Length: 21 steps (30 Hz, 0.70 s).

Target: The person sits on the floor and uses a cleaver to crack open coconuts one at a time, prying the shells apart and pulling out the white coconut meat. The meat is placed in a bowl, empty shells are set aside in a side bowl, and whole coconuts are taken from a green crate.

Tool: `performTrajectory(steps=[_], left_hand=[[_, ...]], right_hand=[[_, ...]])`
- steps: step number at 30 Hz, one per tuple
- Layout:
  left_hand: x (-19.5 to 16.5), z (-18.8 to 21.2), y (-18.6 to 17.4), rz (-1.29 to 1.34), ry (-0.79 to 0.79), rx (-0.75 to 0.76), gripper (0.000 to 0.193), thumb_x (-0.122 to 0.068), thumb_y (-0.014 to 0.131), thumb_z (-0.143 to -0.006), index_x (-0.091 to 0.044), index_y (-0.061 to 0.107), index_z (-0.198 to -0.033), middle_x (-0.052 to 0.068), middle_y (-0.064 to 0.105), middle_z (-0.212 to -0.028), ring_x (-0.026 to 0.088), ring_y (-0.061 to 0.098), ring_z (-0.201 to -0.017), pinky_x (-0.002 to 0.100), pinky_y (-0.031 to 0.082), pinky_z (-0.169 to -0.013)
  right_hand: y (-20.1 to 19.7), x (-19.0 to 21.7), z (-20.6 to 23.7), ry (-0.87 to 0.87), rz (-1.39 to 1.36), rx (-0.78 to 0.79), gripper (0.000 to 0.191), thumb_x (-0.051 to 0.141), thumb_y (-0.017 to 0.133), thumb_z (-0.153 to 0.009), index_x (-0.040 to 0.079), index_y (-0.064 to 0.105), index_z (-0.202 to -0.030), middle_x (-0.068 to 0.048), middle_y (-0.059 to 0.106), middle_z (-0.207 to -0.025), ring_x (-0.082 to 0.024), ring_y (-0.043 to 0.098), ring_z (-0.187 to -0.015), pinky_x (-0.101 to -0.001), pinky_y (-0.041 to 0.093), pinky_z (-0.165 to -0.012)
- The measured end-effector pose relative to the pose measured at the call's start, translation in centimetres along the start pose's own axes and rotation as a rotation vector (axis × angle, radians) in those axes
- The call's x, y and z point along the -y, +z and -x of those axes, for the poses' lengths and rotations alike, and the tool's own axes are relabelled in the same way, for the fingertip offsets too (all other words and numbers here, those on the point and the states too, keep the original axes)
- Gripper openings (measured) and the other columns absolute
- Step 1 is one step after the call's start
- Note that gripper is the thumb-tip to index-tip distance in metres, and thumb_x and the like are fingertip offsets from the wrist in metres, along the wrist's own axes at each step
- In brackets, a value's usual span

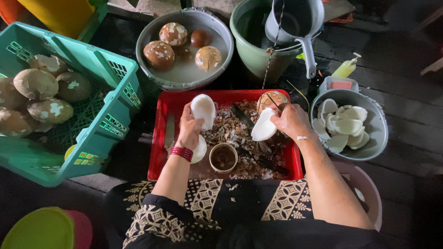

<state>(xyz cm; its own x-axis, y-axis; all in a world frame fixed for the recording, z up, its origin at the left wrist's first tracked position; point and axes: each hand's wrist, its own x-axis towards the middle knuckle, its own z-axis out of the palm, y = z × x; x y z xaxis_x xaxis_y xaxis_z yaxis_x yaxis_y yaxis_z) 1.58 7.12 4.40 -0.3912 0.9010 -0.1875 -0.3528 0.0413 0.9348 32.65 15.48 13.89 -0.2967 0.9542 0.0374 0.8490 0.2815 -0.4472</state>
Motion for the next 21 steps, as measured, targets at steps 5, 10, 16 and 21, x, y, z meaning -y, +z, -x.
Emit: performTrajectory(steps=[5,10,16,21], left_hand=[[-0.3,1.0,0.0,0.191,0.055,0.132,0.087,0.027,0.062,-0.065,-0.015,0.041,-0.139,0.010,0.061,-0.123,0.024,0.068,-0.103,0.036,0.060,-0.073],[0.3,1.2,0.4,0.257,0.096,0.118,0.082,0.025,0.071,-0.073,-0.011,0.048,-0.143,0.011,0.062,-0.132,0.024,0.067,-0.115,0.036,0.063,-0.090],[0.9,0.9,0.4,0.388,-0.025,0.055,0.074,0.009,0.069,-0.083,-0.018,0.046,-0.147,0.008,0.063,-0.132,0.024,0.066,-0.113,0.037,0.059,-0.089],[0.2,2.5,0.0,0.383,-0.202,0.008,0.067,-0.002,0.057,-0.086,-0.019,0.040,-0.148,0.012,0.059,-0.132,0.028,0.066,-0.108,0.043,0.058,-0.086]], right_hand=[[0.5,-0.4,-0.2,-0.065,0.009,-0.057,0.032,0.030,0.068,-0.080,0.012,0.075,-0.106,-0.021,0.074,-0.089,-0.044,0.070,-0.087,-0.0508,0.056,-0.081],[0.9,-0.5,-0.2,-0.056,0.123,-0.025,0.028,0.035,0.069,-0.085,0.010,0.075,-0.096,-0.023,0.073,-0.092,-0.044,0.070,-0.091,-0.0501,0.057,-0.084],[-0.1,1.2,0.5,-0.193,-0.090,-0.136,0.028,0.029,0.064,-0.086,0.017,0.074,-0.109,-0.020,0.073,-0.095,-0.043,0.069,-0.090,-0.0518,0.055,-0.079],[-0.8,2.5,0.8,-0.182,0.111,-0.127,0.024,0.028,0.063,-0.091,0.019,0.073,-0.111,-0.019,0.074,-0.095,-0.042,0.070,-0.090,-0.0529,0.055,-0.082]])
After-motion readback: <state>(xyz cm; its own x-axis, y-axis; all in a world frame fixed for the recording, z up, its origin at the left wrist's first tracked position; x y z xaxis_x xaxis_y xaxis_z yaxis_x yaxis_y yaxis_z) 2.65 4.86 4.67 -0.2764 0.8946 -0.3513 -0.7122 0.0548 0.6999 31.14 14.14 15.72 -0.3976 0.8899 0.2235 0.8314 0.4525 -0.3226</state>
